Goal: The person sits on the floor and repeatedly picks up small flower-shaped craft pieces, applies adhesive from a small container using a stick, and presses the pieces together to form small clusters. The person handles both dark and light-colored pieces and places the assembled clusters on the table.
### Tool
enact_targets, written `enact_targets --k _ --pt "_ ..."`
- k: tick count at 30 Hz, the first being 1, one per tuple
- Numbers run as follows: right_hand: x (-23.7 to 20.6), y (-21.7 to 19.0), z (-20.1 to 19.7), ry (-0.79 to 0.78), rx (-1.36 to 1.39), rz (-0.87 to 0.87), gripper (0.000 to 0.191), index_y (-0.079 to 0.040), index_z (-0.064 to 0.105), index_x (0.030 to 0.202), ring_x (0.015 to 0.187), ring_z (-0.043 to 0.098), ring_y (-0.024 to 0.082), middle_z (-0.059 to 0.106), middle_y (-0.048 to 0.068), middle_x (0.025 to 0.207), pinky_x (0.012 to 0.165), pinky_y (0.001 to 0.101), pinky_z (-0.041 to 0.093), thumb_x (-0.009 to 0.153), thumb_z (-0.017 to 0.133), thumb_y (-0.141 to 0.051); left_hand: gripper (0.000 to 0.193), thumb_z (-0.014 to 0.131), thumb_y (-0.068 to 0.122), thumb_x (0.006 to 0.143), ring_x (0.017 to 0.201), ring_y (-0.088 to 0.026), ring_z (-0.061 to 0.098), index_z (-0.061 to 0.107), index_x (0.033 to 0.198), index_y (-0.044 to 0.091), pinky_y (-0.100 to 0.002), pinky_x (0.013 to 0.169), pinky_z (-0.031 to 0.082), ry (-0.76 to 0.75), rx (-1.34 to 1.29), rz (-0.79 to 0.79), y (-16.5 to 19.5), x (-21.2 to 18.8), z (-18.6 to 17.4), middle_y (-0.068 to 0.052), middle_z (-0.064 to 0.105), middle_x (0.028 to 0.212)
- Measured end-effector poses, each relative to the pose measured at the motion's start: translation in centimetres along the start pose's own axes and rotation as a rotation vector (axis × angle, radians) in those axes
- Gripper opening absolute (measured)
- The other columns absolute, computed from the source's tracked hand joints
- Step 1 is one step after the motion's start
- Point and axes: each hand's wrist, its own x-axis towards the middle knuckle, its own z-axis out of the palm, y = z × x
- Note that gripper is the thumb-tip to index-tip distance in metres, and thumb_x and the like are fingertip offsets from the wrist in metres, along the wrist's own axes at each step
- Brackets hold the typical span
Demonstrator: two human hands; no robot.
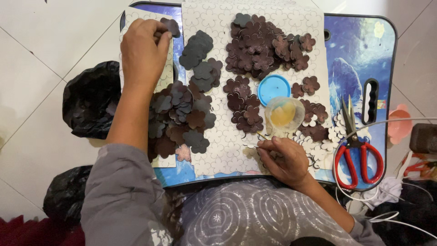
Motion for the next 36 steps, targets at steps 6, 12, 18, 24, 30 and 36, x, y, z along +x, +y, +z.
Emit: enact_targets --k 6,12,18,24,30,36 --pt "0.0 0.0 0.0 0.007 -0.006 0.01 0.077 -0.008 0.036 0.15 0.08 0.075 0.022 0.074 0.013 0.095 0.066 0.0318 0.057 0.087 0.077 0.009 0.034 0.085 0.01 0.085 0.091 -0.028 0.069 0.071 0.113 -0.002 -0.04 0.078 0.055 0.14 0.073 0.132 0.1 0.7 0.5 -0.012 0.064 0.107" --pt "-0.1 -0.1 0.0 -0.003 -0.013 0.008 0.077 -0.008 0.036 0.15 0.08 0.075 0.022 0.075 0.012 0.095 0.066 0.0321 0.056 0.087 0.078 0.008 0.017 0.084 0.009 0.089 0.086 -0.024 0.071 0.077 0.104 0.006 -0.038 0.079 0.056 0.059 0.028 0.057 -0.3 1.1 0.8 -0.009 0.068 0.105" --pt "-0.1 0.0 0.1 -0.001 -0.021 0.002 0.077 -0.008 0.036 0.15 0.079 0.074 0.022 0.074 0.012 0.095 0.066 0.0321 0.056 0.087 0.078 0.008 0.018 0.077 0.007 0.093 0.081 -0.019 0.071 0.073 0.11 0.006 -0.037 0.075 0.056 0.113 -0.048 -0.036 -0.3 1.2 1.2 -0.006 0.071 0.097" --pt "0.0 -0.1 0.0 -0.008 0.002 0.006 0.078 -0.008 0.035 0.151 0.078 0.074 0.019 0.075 0.012 0.096 0.064 0.0295 0.055 0.088 0.077 0.009 0.006 0.079 0.007 0.094 0.079 -0.019 0.069 0.074 0.097 0.005 -0.038 0.074 0.055 0.112 -0.006 -0.014 -0.8 1.3 1.5 -0.006 0.069 0.095" --pt "0.0 -0.1 0.1 0.004 -0.012 -0.007 0.077 -0.008 0.037 0.15 0.077 0.074 0.02 0.075 0.012 0.096 0.064 0.0305 0.055 0.087 0.077 0.009 0.008 0.074 0.006 0.1 0.094 -0.024 0.064 0.066 0.099 0.005 -0.042 0.083 0.052 0.128 0.098 0.021 -1.4 1.7 2.2 -0.007 0.063 0.104" --pt "0.1 -0.2 0.0 0.011 -0.024 0.006 0.077 -0.007 0.037 0.15 0.078 0.074 0.021 0.074 0.012 0.096 0.065 0.0311 0.055 0.087 0.078 0.009 0.008 0.065 0.0 0.105 0.107 -0.028 0.06 0.058 0.108 0.002 -0.044 0.095 0.048 0.158 0.099 0.167 1.5 0.0 -0.9 -0.011 0.059 0.114"
